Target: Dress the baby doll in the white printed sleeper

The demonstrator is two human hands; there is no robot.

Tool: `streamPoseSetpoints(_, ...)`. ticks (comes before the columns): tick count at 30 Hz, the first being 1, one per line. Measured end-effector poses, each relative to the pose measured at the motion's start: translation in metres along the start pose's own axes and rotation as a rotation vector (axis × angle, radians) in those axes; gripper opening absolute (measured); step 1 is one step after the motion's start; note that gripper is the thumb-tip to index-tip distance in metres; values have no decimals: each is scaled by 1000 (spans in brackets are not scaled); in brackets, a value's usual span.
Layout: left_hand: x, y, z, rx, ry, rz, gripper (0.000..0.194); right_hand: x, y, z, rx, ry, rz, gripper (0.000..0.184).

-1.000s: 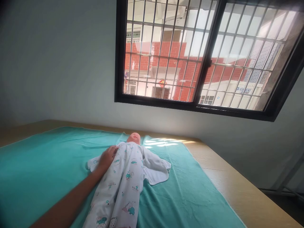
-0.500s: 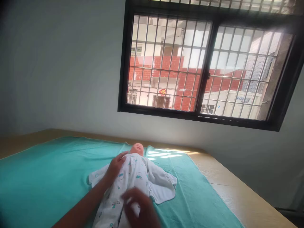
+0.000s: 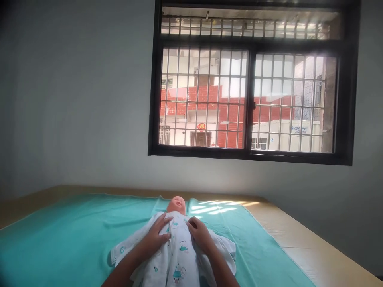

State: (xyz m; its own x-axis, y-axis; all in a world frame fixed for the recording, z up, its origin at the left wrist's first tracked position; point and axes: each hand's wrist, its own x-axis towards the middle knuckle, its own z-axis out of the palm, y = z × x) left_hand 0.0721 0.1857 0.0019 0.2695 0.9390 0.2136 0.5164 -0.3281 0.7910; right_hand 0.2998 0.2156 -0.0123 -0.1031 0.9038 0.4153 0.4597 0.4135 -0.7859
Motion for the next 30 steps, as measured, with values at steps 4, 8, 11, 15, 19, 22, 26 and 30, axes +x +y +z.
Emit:
streamPoseSetpoints(4, 3, -5, 1, -32, -21, -3, 69, -2, 5, -18, 14, -164, 32, 10)
streamPoseSetpoints(8, 5, -20, 6, -132, 49, 15, 66, -1, 12, -13, 67, -167, 174, 12)
streamPoseSetpoints(11, 2, -33, 9, -218, 229, 12, 56, 1, 16, -9, 115, -161, 255, 14)
streamPoseSetpoints(15, -4, -48, 12, -107, 468, 56, 37, 2, 18, -14, 164, -210, 327, 18)
streamPoseSetpoints(19, -7, -52, 14, 51, 454, -64, 32, -1, 22, -19, 251, -243, 352, 24)
streamPoseSetpoints(22, -9, -47, 13, 104, 380, -190, 22, 0, 26, -13, 252, -184, 361, 21)
streamPoseSetpoints(26, -9, -35, 11, -13, 350, -245, 16, 6, 26, 5, 163, 47, 291, 19)
streamPoseSetpoints(30, -5, -28, 11, -178, 395, -282, 19, 1, 24, 21, -83, 309, 205, 15)
